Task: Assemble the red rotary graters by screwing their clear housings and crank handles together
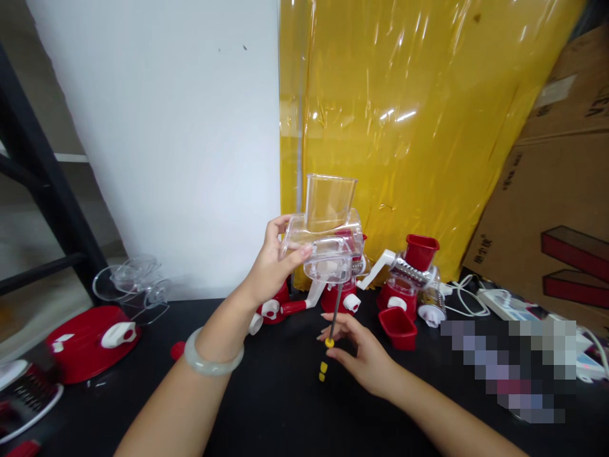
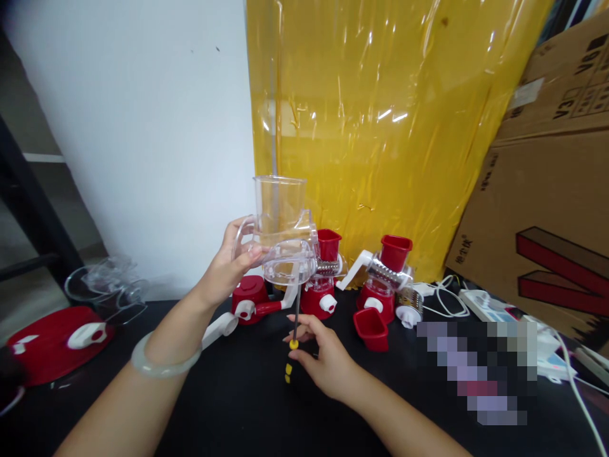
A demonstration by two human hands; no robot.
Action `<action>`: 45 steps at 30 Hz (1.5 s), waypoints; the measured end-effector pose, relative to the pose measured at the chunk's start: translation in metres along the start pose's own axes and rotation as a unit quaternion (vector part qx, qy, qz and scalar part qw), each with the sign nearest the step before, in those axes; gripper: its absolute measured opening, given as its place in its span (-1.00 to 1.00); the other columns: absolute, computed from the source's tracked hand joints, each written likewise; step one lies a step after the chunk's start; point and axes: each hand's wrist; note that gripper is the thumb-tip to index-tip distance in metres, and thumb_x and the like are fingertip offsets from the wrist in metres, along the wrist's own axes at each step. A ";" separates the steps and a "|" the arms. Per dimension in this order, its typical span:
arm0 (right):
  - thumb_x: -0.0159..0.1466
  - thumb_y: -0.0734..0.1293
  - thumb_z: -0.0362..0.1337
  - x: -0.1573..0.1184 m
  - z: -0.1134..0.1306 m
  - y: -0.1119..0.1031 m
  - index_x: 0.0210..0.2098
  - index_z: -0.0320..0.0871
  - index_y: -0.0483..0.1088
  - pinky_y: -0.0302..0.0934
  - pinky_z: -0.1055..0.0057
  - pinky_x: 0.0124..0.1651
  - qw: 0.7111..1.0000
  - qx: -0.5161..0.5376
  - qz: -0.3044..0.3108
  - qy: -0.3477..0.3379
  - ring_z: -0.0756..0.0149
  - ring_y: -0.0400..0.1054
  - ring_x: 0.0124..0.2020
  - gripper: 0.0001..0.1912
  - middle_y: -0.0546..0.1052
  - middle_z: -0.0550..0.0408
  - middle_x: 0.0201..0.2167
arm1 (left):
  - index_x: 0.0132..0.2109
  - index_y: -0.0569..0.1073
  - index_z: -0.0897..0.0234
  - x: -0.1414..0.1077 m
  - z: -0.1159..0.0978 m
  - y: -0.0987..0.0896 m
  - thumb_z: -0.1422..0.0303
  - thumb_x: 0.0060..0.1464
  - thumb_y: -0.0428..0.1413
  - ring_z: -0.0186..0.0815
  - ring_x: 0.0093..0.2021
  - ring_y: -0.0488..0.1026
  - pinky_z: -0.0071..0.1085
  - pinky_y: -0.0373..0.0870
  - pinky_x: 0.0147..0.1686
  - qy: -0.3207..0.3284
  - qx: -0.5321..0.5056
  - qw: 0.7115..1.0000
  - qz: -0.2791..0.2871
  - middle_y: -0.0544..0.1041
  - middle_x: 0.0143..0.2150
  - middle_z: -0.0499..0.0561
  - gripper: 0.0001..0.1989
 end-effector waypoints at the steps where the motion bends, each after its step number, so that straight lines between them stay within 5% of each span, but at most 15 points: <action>1: 0.25 0.46 -0.22 0.000 -0.001 0.001 0.17 -0.07 0.27 0.33 0.07 0.14 1.000 -0.016 -0.020 0.010 0.17 0.47 -0.06 -0.45 0.53 0.04 -0.20 | 0.06 0.27 0.11 0.000 0.000 0.000 0.25 -0.06 0.35 -0.30 -0.11 0.53 -0.38 0.51 -0.11 0.002 -0.001 1.000 0.002 0.31 0.23 0.06 -0.42; 3: 0.14 0.55 -0.20 -0.001 0.001 0.001 0.16 -0.07 0.28 0.34 0.09 0.12 0.998 -0.042 -0.035 0.012 0.14 0.43 -0.03 -0.35 0.50 0.00 -0.10 | 0.06 0.26 0.11 0.000 0.000 0.000 0.24 -0.04 0.35 -0.32 -0.12 0.53 -0.40 0.51 -0.11 0.007 0.003 1.000 0.006 0.31 0.23 0.06 -0.43; 6: 0.26 0.45 -0.24 -0.003 0.006 -0.003 0.27 -0.05 0.17 0.27 0.07 0.21 0.999 -0.020 0.018 -0.024 0.13 0.34 0.17 -0.35 0.41 -0.12 0.15 | 0.07 0.25 0.11 0.000 0.000 0.000 0.23 -0.03 0.34 -0.36 -0.15 0.53 -0.42 0.51 -0.11 0.015 0.012 1.000 0.008 0.30 0.24 0.06 -0.42; 9: 0.37 0.31 -0.29 -0.002 0.004 -0.003 0.32 -0.06 0.08 0.19 0.00 0.29 0.998 0.015 0.046 -0.036 0.17 0.36 0.18 -0.43 0.52 -0.06 -0.01 | 0.07 0.25 0.12 0.000 0.000 0.000 0.22 -0.03 0.34 -0.35 -0.15 0.53 -0.42 0.51 -0.11 0.015 0.016 1.000 0.004 0.30 0.25 0.07 -0.42; 12: 0.25 0.47 -0.22 0.000 -0.003 0.000 0.24 -0.08 0.17 0.27 0.00 0.22 1.000 -0.002 -0.010 0.001 0.12 0.45 0.03 -0.36 0.50 0.06 -0.21 | 0.07 0.25 0.11 -0.001 0.000 0.000 0.22 -0.04 0.34 -0.32 -0.11 0.53 -0.44 0.51 -0.12 0.009 0.007 1.000 0.005 0.33 0.22 0.06 -0.42; 15: 0.06 0.60 -0.21 0.000 -0.002 -0.001 0.24 -0.08 0.18 0.26 0.02 0.23 0.999 -0.034 -0.026 0.018 0.06 0.38 0.12 -0.16 0.46 -0.05 -0.01 | 0.07 0.25 0.10 -0.001 -0.001 0.000 0.24 -0.04 0.35 -0.31 -0.09 0.53 -0.44 0.51 -0.12 0.008 0.006 1.000 0.004 0.32 0.23 0.05 -0.41; 18: 0.23 0.46 -0.26 -0.002 0.002 -0.004 0.34 -0.04 0.06 0.15 0.02 0.33 0.999 -0.012 0.042 -0.007 0.12 0.27 0.26 -0.21 0.39 -0.11 0.16 | 0.06 0.25 0.11 -0.001 0.000 0.000 0.25 -0.06 0.35 -0.31 -0.10 0.53 -0.41 0.52 -0.12 0.010 0.012 1.000 0.001 0.29 0.25 0.06 -0.41; 23: 0.24 0.45 -0.26 0.000 -0.006 0.000 0.29 -0.07 0.13 0.23 0.02 0.22 1.000 -0.013 0.013 0.015 0.14 0.44 0.02 -0.31 0.47 0.09 -0.22 | 0.08 0.21 0.12 0.000 0.003 -0.003 0.17 0.02 0.31 -0.34 -0.12 0.52 -0.37 0.51 -0.07 0.025 0.032 0.999 0.024 0.26 0.25 0.08 -0.43; 26: 0.04 0.61 -0.23 0.000 -0.008 0.000 0.25 -0.07 0.17 0.22 0.03 0.22 0.998 -0.038 -0.008 0.042 0.06 0.38 0.08 -0.12 0.45 0.01 -0.06 | 0.10 0.17 0.10 0.001 0.006 -0.005 0.13 0.05 0.29 -0.33 -0.09 0.52 -0.34 0.51 -0.05 0.036 0.045 0.998 0.038 0.22 0.27 0.09 -0.40; 29: 0.18 0.49 -0.27 -0.003 -0.006 -0.002 0.34 -0.03 0.04 0.12 0.02 0.31 0.998 0.000 0.058 0.011 0.09 0.26 0.26 -0.16 0.37 -0.09 0.17 | 0.12 0.13 0.09 0.002 0.007 -0.007 0.11 0.06 0.28 -0.31 -0.06 0.52 -0.35 0.52 -0.05 0.038 0.049 0.997 0.045 0.19 0.29 0.10 -0.39; 32: 0.29 0.37 -0.32 -0.002 -0.008 -0.001 0.38 -0.04 -0.01 0.14 0.01 0.30 0.997 0.015 0.081 0.005 0.15 0.35 0.17 -0.25 0.49 0.00 -0.04 | 0.11 0.14 0.09 0.002 0.007 -0.007 0.11 0.07 0.27 -0.30 -0.05 0.52 -0.34 0.52 -0.04 0.040 0.044 0.997 0.052 0.20 0.29 0.10 -0.41; 34: 0.20 0.49 -0.26 -0.001 -0.012 0.000 0.33 -0.07 0.09 0.24 0.03 0.19 0.998 -0.004 0.044 0.039 0.12 0.42 0.02 -0.20 0.49 0.07 -0.19 | 0.11 0.14 0.09 0.002 0.007 -0.007 0.12 0.08 0.27 -0.30 -0.05 0.52 -0.33 0.52 -0.03 0.040 0.043 0.997 0.053 0.21 0.28 0.10 -0.41; 38: -0.10 0.67 -0.23 -0.001 -0.012 -0.003 0.31 -0.06 0.11 0.25 0.06 0.18 0.996 -0.004 0.040 0.076 0.04 0.37 0.09 0.09 0.43 -0.04 0.03 | 0.12 0.13 0.10 0.002 0.008 -0.006 0.11 0.07 0.27 -0.30 -0.05 0.52 -0.34 0.52 -0.03 0.042 0.047 0.997 0.048 0.22 0.24 0.09 -0.40; 41: 0.15 0.52 -0.29 -0.003 -0.007 -0.007 0.39 -0.03 -0.05 0.11 0.04 0.32 0.993 0.035 0.110 0.039 0.11 0.26 0.26 -0.03 0.38 -0.09 0.19 | 0.12 0.13 0.09 0.003 0.009 -0.007 0.11 0.06 0.28 -0.33 -0.09 0.52 -0.34 0.53 -0.04 0.044 0.045 0.997 0.048 0.22 0.23 0.08 -0.39; 45: 0.20 0.47 -0.31 -0.003 -0.009 -0.004 0.38 -0.09 0.03 0.19 0.03 0.24 0.995 -0.010 0.089 0.048 0.12 0.41 0.06 -0.15 0.52 0.04 -0.14 | 0.12 0.14 0.09 0.003 0.009 -0.007 0.11 0.06 0.28 -0.38 -0.15 0.51 -0.34 0.54 -0.06 0.044 0.045 0.997 0.048 0.22 0.22 0.07 -0.40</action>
Point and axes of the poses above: each hand's wrist, its own x-axis towards the middle knuckle, its own y-axis out of the palm, z = x × y
